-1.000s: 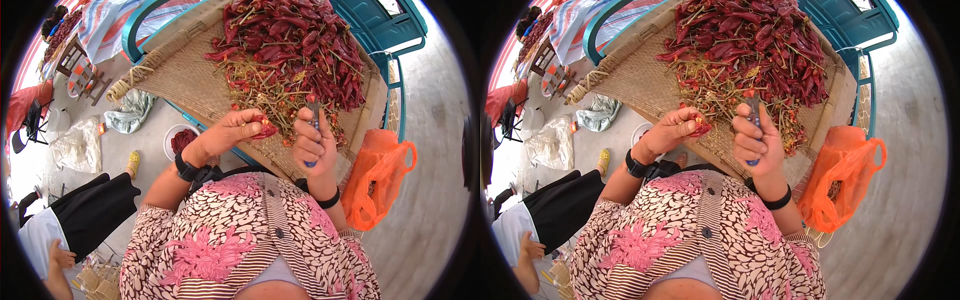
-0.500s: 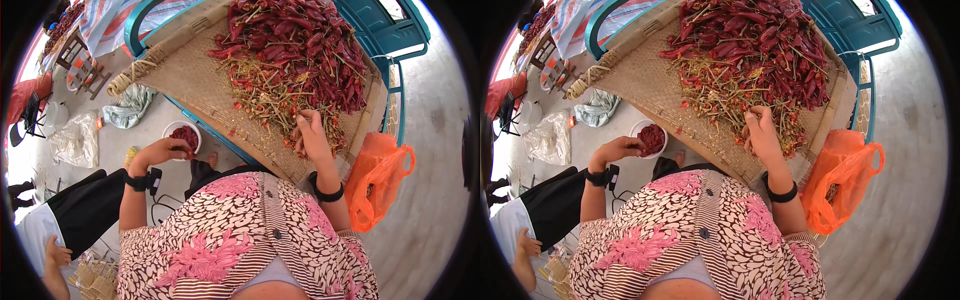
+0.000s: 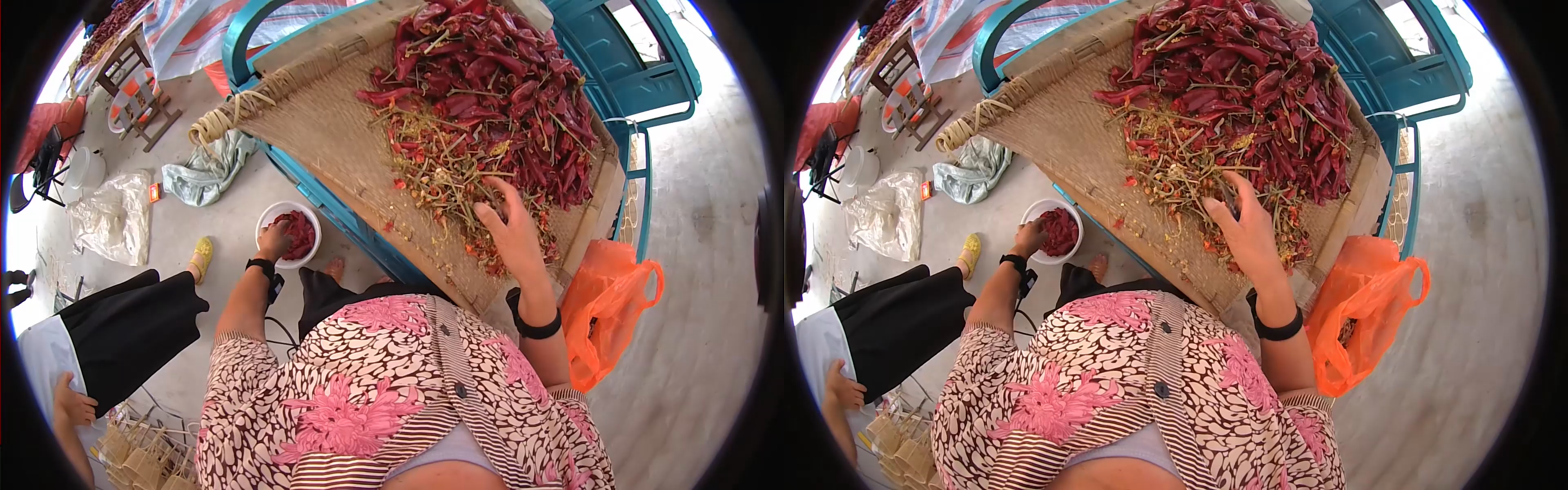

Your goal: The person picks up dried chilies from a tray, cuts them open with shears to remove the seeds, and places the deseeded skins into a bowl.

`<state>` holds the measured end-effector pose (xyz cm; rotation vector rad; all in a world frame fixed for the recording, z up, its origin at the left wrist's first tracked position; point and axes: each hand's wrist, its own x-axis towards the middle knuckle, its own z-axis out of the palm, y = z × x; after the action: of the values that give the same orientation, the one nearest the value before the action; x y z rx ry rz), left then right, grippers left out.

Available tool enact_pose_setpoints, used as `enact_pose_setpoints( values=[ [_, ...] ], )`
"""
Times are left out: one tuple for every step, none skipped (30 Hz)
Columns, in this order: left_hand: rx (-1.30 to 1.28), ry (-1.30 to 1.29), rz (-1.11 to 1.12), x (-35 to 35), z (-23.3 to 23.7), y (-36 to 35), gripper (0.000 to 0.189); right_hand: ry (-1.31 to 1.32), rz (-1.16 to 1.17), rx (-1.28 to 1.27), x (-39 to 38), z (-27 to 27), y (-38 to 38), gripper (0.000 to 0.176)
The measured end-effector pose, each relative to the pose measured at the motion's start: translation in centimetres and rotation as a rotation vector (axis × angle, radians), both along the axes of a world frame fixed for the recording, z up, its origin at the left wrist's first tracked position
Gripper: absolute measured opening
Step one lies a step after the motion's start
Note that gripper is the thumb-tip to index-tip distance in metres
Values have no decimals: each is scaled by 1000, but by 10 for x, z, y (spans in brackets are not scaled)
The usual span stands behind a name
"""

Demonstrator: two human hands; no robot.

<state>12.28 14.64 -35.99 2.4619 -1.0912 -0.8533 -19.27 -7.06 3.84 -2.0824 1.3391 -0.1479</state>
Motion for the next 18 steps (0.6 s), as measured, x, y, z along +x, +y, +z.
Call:
enact_pose_setpoints(
  values=[
    [-65,83,2,-1,-11,-2,32,12,-10,-1,11,13,2,47],
    [-130,165,3,0,-20,-4,32,22,-21,-3,21,20,3,45],
    [-153,229,-182,1,-8,-8,32,35,45,-88,31,20,2,41],
    [-173,293,-368,-1,21,-15,31,48,109,-172,42,19,0,37],
    [-190,355,-554,-5,53,-20,31,61,173,-254,53,17,-3,33],
    [-151,435,-624,-10,79,-22,29,-2,265,-440,60,-3,-11,26],
    [-111,514,-692,-16,104,-24,28,22,306,-491,69,-14,-17,25],
    [-71,595,-759,-22,134,-27,27,46,347,-543,80,-23,-22,25],
    [-21,655,-772,-29,178,-30,25,70,389,-596,87,-29,-27,24],
    [28,717,-784,-38,228,-33,24,148,378,-595,90,-31,-30,25],
    [75,779,-794,-44,268,-35,23,192,364,-558,89,-30,-30,27],
    [-2,752,-838,-46,294,-35,21,236,350,-522,85,-28,-33,29],
    [-79,726,-880,-49,315,-33,20,282,336,-485,80,-26,-34,31],
    [-155,700,-925,-51,329,-32,18,315,309,-440,71,-19,-33,30],
    [-274,691,-897,-53,337,-32,17,326,313,-423,58,-17,-31,29],
    [-392,680,-869,-54,342,-34,17,338,314,-406,41,-17,-30,28],
    [-509,667,-844,-55,349,-37,16,350,310,-391,26,-16,-29,26],
    [-493,615,-788,-57,361,-41,16,320,277,-394,10,-16,-26,26]
  ],
)
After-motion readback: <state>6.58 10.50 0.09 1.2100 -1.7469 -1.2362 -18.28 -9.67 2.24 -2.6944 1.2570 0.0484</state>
